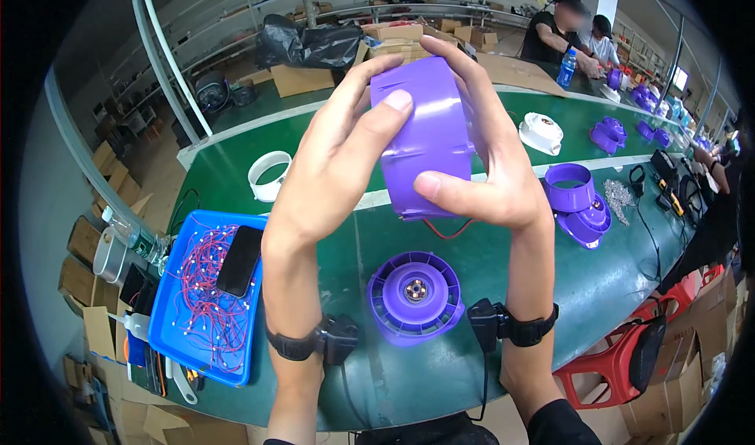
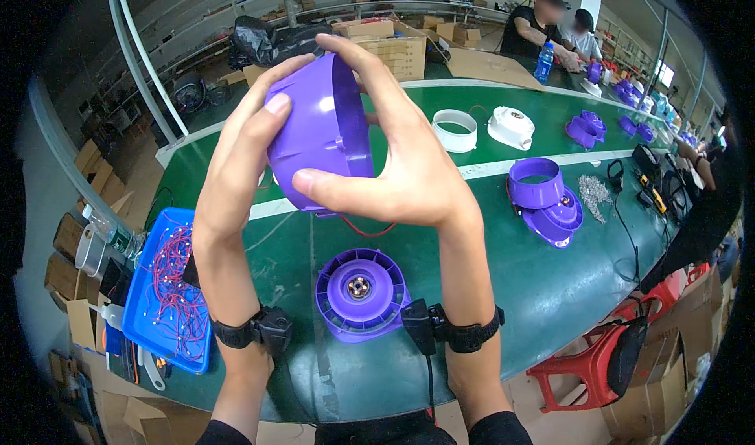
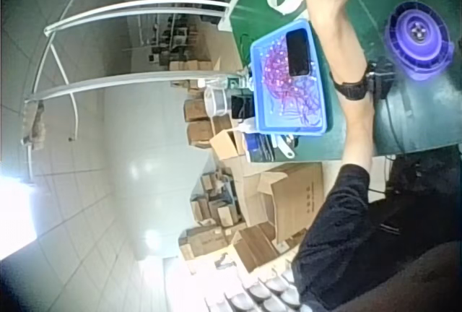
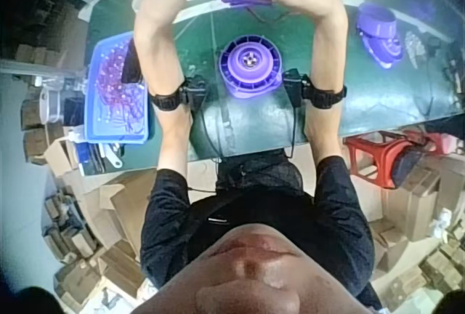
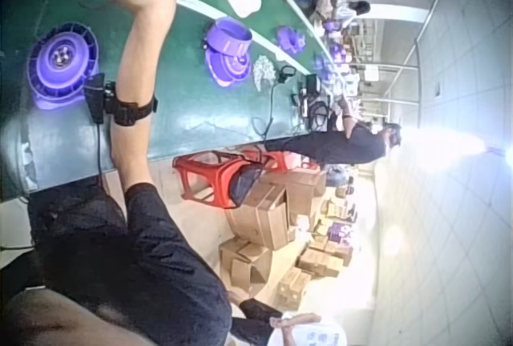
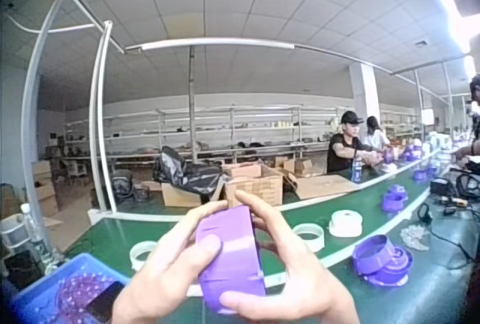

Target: The person assembles small electric fans by hand at a green workbench. They pick up white and purple plastic fan components, connect red and black wires to the internal motor, and fit the parts together. The person handles the components one at a time, inspecting the wiring and casing before placing the assembled units on the table.

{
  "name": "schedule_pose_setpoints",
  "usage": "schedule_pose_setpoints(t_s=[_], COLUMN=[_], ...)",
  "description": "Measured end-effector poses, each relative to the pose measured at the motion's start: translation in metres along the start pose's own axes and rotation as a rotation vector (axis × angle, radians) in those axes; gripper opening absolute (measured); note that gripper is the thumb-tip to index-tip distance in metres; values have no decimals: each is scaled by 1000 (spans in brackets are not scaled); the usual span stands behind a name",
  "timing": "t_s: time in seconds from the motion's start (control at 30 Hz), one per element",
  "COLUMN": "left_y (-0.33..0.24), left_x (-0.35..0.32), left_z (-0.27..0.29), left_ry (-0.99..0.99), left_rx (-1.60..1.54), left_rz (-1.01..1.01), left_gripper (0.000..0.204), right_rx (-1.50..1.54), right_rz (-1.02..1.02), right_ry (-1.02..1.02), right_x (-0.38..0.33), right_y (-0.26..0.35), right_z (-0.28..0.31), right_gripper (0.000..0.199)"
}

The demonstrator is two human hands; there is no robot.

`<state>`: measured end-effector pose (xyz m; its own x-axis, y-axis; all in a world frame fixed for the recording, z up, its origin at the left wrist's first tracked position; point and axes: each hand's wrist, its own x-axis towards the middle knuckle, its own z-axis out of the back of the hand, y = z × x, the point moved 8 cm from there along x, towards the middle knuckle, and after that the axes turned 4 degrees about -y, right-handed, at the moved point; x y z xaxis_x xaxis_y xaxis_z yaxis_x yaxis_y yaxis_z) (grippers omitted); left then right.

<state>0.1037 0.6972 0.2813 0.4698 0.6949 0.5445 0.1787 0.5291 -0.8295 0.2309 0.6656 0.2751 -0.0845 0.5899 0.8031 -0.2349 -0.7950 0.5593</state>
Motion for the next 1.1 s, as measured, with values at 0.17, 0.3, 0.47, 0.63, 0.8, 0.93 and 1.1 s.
schedule_pose_setpoints(t_s=[0.17, 0.3, 0.47, 0.63, 0.8, 0.93, 1.1], left_y=[-4, -5, -3, -6, -6, -8, -13], left_x=[-3, -4, -3, -2, -4, -5, -9], left_z=[-2, 2, -5, 1, 2, 5, 8], left_ry=[28, 105, 54, 84, 36, 136, 179], left_rx=[13, -42, 8, -4, 23, -46, -47], left_rz=[-60, -120, -77, -126, -119, -160, -193], left_gripper=[77, 75, 86, 79, 88, 81, 79], right_rx=[-16, -56, -207, -215, -180, -260, -284], right_rz=[39, 95, 146, 171, 190, 271, 298], right_ry=[19, 33, 36, 44, 55, 59, 62], right_x=[-1, 1, 1, 1, 0, 1, 2], right_y=[2, 6, 15, 16, 15, 23, 29], right_z=[5, 2, -4, -4, -2, -6, -11], right_gripper=[103, 105, 108, 108, 108, 108, 108])
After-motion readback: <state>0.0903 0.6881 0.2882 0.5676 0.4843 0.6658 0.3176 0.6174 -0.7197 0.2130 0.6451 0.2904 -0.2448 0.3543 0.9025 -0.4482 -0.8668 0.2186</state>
